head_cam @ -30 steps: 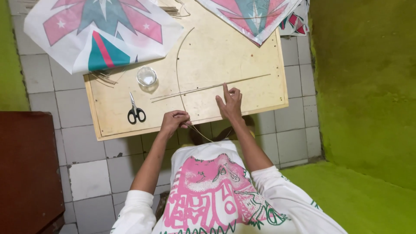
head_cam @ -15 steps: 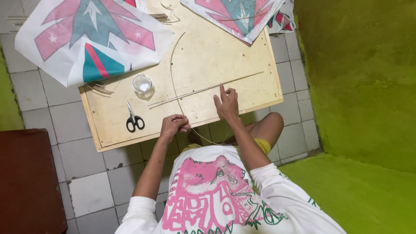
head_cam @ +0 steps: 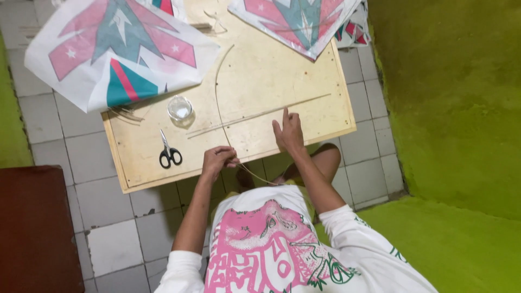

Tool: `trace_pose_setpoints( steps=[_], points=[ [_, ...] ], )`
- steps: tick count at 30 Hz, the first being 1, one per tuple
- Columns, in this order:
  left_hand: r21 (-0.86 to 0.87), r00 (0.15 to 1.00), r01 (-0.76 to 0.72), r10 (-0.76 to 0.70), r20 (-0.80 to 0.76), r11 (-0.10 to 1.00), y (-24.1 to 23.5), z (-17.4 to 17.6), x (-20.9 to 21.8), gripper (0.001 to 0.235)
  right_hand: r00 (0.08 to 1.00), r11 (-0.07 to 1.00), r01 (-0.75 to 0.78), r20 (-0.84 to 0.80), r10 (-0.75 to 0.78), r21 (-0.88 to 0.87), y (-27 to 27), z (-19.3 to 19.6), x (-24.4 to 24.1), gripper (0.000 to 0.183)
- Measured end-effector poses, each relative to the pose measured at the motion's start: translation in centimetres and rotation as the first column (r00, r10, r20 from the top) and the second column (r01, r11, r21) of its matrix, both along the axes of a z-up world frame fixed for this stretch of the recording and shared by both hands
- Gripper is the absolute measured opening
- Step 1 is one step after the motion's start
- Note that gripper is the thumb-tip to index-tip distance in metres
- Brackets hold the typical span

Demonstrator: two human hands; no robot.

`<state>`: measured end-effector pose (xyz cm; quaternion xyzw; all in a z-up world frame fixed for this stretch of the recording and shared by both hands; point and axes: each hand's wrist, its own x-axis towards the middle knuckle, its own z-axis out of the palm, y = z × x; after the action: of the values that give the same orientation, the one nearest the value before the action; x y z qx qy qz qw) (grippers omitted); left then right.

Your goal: Assembling a kite frame by tying bamboo sticks together with string and applying glue.

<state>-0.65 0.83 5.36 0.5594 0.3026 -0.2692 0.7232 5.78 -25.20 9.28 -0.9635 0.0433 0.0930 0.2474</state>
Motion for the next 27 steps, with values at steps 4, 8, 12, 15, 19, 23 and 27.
trace_pose_setpoints(
  steps=[4, 8, 12, 15, 19, 23, 27],
  points=[
    [0.007, 0.999, -0.032, 0.032, 0.01, 0.999, -0.2, 0.6, -0.3, 0.03, 0.999, 0.998, -0.023, 0.032, 0.021, 0.057, 0.6, 1.6, -0.4, 0.063],
    [-0.009, 0.998, -0.051, 0.052, 0.034, 0.999, -0.1, 0.6, -0.2, 0.031, 0.995, 0.997, -0.082, 0.063, 0.082, 0.0, 0.0, 0.7, -0.1, 0.057],
    [-0.027, 0.996, -0.075, 0.076, 0.036, 0.997, -0.2, 0.0, -0.4, 0.03, 0.994, 1.0, -0.025, 0.107, 0.025, -0.004, -1.2, -0.4, 0.1, 0.058],
    [-0.027, 0.995, -0.087, 0.088, 0.047, 0.996, -0.2, -0.5, -0.3, 0.03, 0.989, 1.0, 0.003, 0.15, 0.002, -0.029, -2.1, -0.5, 0.5, 0.057],
    [-0.027, 0.994, -0.094, 0.095, 0.053, 0.995, -0.2, -0.8, -0.5, 0.029, 0.983, 1.0, -0.001, 0.183, 0.006, -0.027, -2.4, -1.0, 0.7, 0.055],
    [-0.041, 0.993, -0.095, 0.098, 0.064, 0.995, -0.2, -0.9, -0.6, 0.031, 0.985, 0.994, -0.04, 0.161, 0.057, -0.103, -2.0, -0.8, 0.4, 0.049],
    [-0.032, 0.991, -0.102, 0.105, 0.088, 0.994, -0.1, -1.6, -0.8, 0.032, 0.985, 0.996, 0.02, 0.172, -0.004, -0.092, -2.3, -0.3, 0.5, 0.05]
  ],
)
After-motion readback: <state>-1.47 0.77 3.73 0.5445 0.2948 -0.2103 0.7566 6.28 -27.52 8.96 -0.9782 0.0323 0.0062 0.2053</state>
